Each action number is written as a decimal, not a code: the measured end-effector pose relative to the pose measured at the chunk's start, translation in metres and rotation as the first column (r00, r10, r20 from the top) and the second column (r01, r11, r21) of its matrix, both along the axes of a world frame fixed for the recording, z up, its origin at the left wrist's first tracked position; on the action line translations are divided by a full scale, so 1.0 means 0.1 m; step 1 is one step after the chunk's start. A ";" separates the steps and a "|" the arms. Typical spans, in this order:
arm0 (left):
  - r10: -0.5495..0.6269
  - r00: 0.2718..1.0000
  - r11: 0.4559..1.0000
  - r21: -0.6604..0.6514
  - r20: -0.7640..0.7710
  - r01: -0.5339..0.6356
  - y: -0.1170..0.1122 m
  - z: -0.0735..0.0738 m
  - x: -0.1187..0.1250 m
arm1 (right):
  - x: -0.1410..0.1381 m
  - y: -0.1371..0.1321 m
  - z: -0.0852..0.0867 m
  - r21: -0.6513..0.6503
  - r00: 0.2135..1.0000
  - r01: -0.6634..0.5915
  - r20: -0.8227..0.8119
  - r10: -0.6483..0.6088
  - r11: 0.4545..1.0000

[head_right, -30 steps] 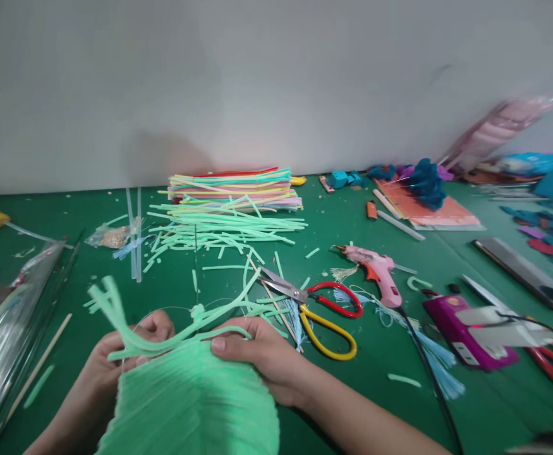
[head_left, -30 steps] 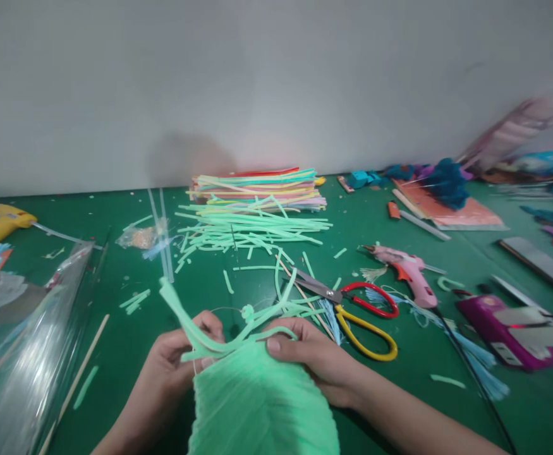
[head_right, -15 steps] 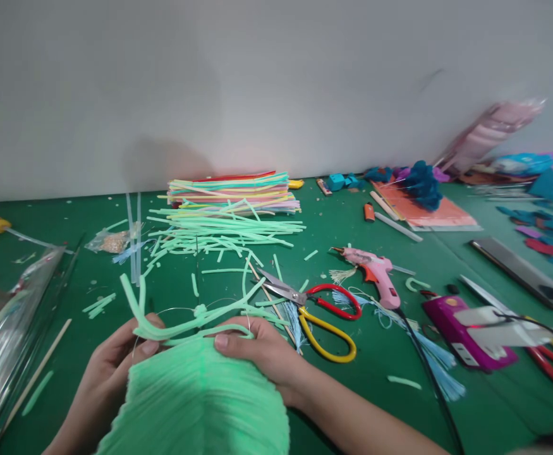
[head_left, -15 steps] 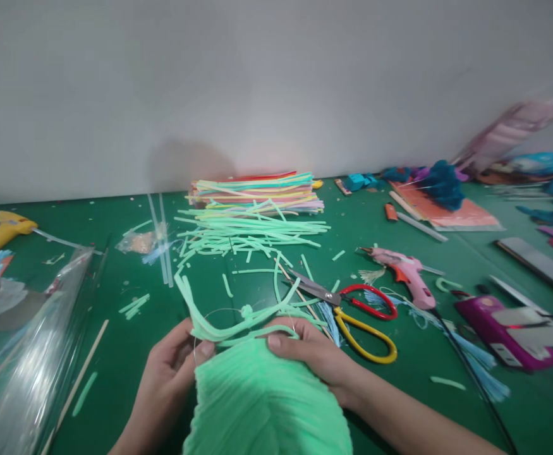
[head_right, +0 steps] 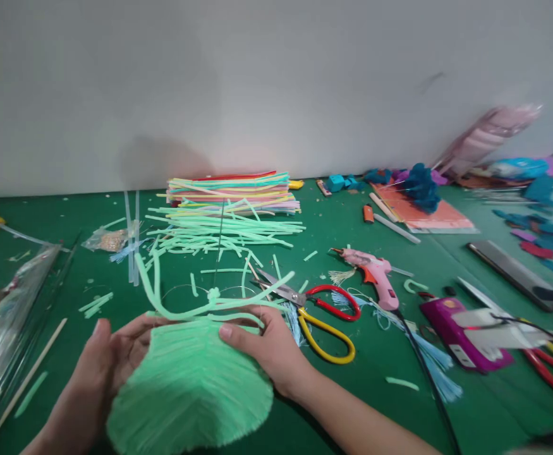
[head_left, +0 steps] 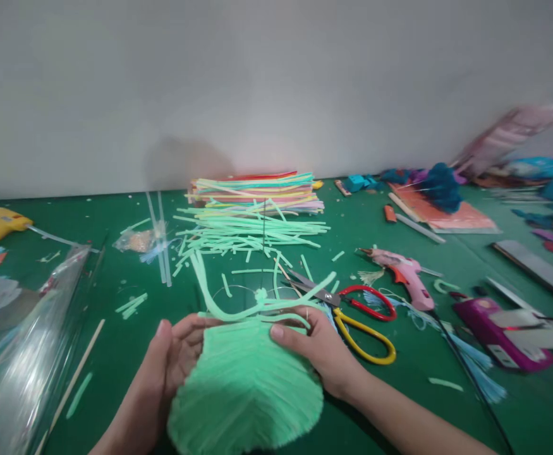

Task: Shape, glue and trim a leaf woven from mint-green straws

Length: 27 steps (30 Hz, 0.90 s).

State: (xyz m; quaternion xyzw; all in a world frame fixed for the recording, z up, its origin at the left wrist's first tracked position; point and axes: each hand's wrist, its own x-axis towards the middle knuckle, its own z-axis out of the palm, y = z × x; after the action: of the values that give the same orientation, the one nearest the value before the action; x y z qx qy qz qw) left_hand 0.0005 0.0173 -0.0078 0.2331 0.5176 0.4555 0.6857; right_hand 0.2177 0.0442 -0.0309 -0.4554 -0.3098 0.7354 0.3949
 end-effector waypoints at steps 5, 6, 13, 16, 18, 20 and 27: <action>-0.164 0.986 0.976 -0.144 -0.010 0.161 -0.01 0.00 0.01 | 0.00 -0.03 -0.05 0.110 0.993 -0.031 0.115 0.019 0.993; -0.192 0.981 0.966 -0.181 -0.018 0.186 -0.01 0.01 0.02 | 0.00 -0.04 -0.05 0.132 0.990 -0.047 0.140 0.028 0.990; -0.198 0.975 0.957 -0.235 -0.100 0.170 -0.04 -0.01 0.05 | 0.02 -0.03 -0.01 0.252 0.972 -0.149 0.216 0.094 0.956; -0.198 0.976 0.959 -0.227 -0.095 0.172 -0.03 0.01 0.09 | -0.01 -0.02 -0.01 0.219 0.966 -0.161 0.236 0.107 0.962; -0.228 0.965 0.956 -0.220 -0.134 0.195 -0.01 0.02 0.11 | -0.04 -0.02 -0.01 0.219 0.955 -0.187 0.269 0.125 0.958; -0.250 0.945 0.959 -0.187 -0.212 0.212 0.00 -0.01 0.14 | -0.06 -0.03 -0.01 0.236 0.947 -0.198 0.297 0.124 0.952; -0.219 0.926 0.973 -0.140 -0.308 0.183 -0.03 -0.09 0.18 | -0.05 -0.01 -0.02 0.354 0.946 -0.229 0.301 0.121 0.907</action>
State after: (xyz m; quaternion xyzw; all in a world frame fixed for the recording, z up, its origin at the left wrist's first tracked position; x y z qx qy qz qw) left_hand 0.0181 0.0141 -0.0169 0.3185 0.6197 0.3100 0.6469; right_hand 0.2132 0.0434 -0.0330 -0.4359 -0.5390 0.6233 0.3619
